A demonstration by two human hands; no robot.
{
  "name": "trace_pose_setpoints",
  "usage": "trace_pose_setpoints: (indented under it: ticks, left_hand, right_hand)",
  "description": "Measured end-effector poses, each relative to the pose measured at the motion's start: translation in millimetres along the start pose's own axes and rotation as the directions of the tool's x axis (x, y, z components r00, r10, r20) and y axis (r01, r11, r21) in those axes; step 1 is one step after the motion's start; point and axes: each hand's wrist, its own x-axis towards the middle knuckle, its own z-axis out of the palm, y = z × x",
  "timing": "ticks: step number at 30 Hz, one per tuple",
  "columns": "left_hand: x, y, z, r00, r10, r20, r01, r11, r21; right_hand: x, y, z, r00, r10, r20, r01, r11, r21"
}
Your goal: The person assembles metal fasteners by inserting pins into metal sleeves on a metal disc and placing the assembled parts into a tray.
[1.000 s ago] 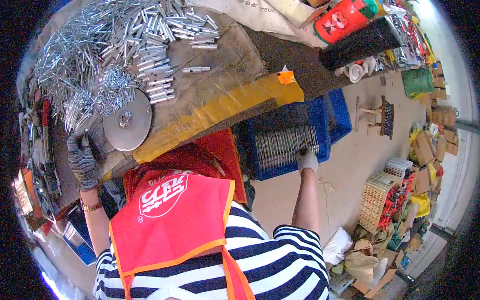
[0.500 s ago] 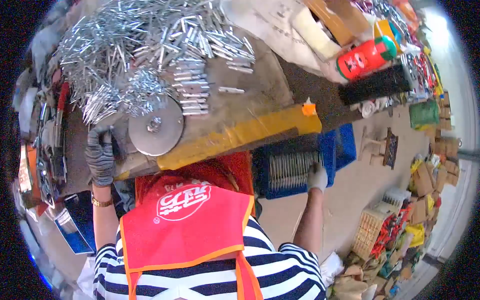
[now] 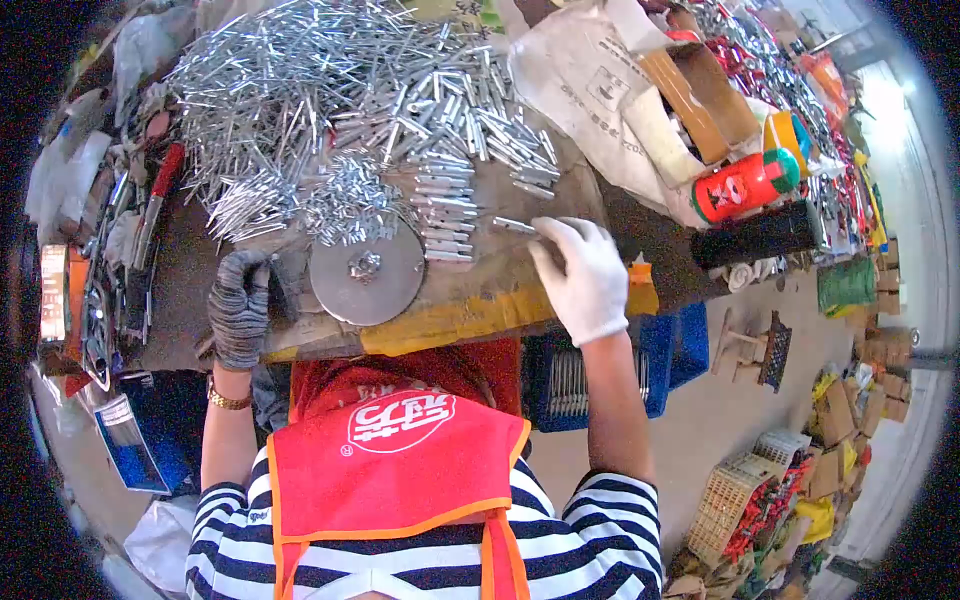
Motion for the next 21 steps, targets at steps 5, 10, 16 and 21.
trace_pose_setpoints:
  ticks: [5,10,16,21]
  left_hand:
    - [-2,-2,1,0.997,0.069,-0.046,-0.069,0.998,0.011]
    - [0,1,-1,0.999,0.04,-0.023,-0.041,0.999,-0.013]
    - [0,27,-5,0.994,0.107,0.007,-0.106,0.993,-0.051]
    - [5,68,-13,0.97,0.09,0.224,-0.066,0.991,-0.113]
  right_hand:
    - [14,5,35,0.99,-0.063,0.126,0.072,0.995,-0.068]
    - [17,7,39,0.983,-0.02,0.181,0.032,0.997,-0.064]
    - [12,-44,18,0.98,-0.19,0.066,0.166,0.95,0.265]
    - [0,-107,39,0.967,-0.237,0.096,0.181,0.899,0.399]
